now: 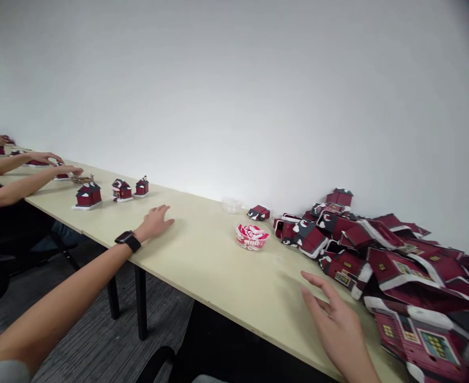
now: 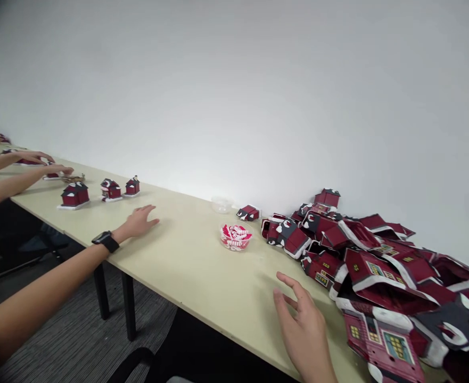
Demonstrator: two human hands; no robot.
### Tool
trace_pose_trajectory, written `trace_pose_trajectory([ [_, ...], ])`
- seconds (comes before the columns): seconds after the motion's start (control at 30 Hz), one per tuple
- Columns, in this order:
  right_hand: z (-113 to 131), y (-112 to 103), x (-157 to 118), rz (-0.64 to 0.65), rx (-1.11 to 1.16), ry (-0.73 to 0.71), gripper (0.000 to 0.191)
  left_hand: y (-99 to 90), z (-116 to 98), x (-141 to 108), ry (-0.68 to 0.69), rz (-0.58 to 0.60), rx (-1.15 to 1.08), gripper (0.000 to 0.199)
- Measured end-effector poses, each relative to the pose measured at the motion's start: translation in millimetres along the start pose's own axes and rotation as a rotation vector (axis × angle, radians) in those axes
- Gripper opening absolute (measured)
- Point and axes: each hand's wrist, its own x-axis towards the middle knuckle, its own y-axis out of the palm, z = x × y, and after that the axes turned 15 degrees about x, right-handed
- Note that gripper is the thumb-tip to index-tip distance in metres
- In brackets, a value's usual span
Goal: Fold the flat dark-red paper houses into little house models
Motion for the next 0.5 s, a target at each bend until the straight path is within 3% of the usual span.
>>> trace_pose_trajectory([
  [0.1, 1.0, 0.3, -0.7, 0.029, 0.028, -0.033, 0.055, -12.6, -76.9, -1.5, 0.229, -0.084, -0.088, 0.057],
  [0.17, 0.5, 0.4, -1.1, 0.046, 0.056, -0.036, 0.051, -25.0, -132.5, -2.4, 0.453, -0.157, -0.223, 0.052],
  [0.27, -0.7, 0.7, -1.8, 0.042, 0.106, -0.040, 0.049, -39.7, -210.1, 2.9, 0.647, -0.099, -0.306, 0.042],
  [0.37, 0.2, 2.1, -2.7, 0.045, 0.140, -0.074, 0.046, -45.1, -275.9, 19.2, 0.716, -0.064, -0.308, 0.035],
  [0.43, 1.9, 3.2, -3.2, 0.055, 0.143, -0.100, 0.043, -45.7, -315.0, 31.7, 0.763, -0.053, -0.323, 0.044],
  [0.5, 3.9, 3.9, -3.6, 0.063, 0.137, -0.118, 0.040, -45.8, -350.3, 41.0, 0.874, -0.015, -0.332, 0.068],
])
